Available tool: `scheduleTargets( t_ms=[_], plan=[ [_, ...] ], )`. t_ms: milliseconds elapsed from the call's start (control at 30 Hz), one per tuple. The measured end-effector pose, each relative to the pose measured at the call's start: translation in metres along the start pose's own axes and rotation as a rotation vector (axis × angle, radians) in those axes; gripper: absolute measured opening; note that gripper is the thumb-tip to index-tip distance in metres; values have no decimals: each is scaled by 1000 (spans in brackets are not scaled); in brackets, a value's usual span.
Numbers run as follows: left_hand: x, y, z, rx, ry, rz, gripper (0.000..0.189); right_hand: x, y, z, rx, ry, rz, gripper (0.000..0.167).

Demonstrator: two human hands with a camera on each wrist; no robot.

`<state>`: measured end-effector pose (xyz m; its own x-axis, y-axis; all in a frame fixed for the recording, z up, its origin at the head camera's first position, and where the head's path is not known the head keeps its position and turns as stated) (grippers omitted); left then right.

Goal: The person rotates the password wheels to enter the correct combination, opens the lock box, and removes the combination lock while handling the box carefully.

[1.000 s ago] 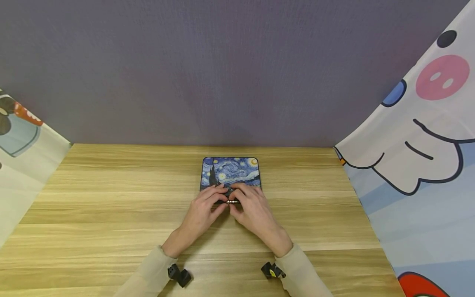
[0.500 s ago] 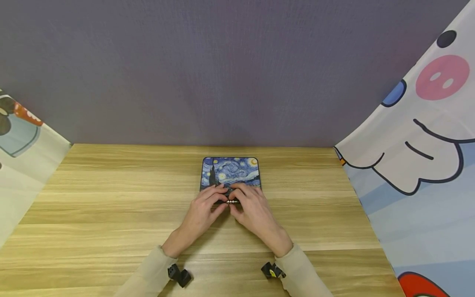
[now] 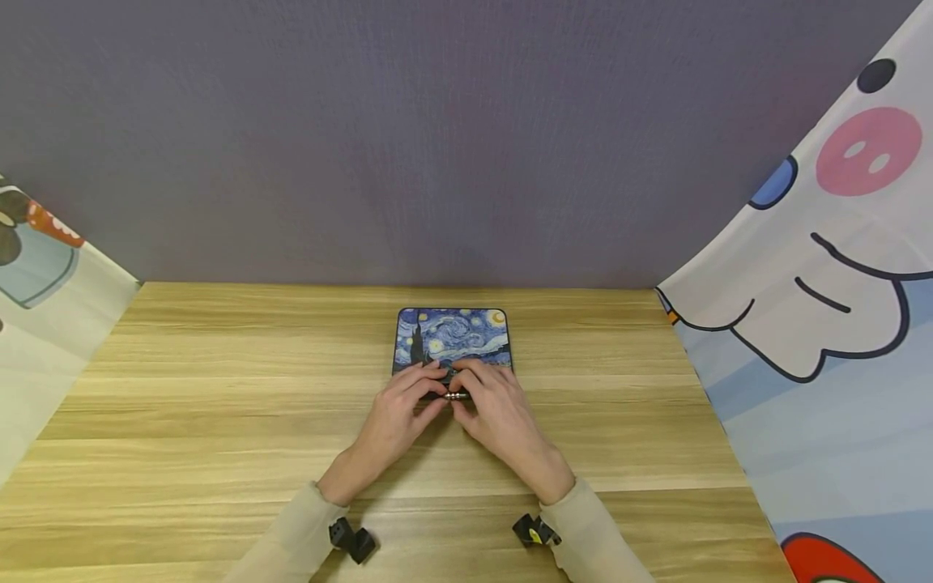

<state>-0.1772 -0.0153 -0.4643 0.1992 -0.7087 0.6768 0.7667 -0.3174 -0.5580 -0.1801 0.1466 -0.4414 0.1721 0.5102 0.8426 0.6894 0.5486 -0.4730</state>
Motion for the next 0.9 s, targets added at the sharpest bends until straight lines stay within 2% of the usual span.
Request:
scheduleTargets(
  t_ms=[900],
  plan=[
    [0,0,0,-13,-8,10,17,0,0,-1,2,-3,1,25]
  ],
)
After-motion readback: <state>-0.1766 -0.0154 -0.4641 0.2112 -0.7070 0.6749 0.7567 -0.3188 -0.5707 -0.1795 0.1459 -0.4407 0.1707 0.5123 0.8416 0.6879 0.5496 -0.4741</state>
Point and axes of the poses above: each hand's wrist, its own y-axis away from the middle knuckle, its own x-axis out of the back of the hand, z = x × y, the point moved 4 cm from there along -y, towards the middle knuckle, and after that the axes turned 5 degrees about x, right-handed, at the moved point
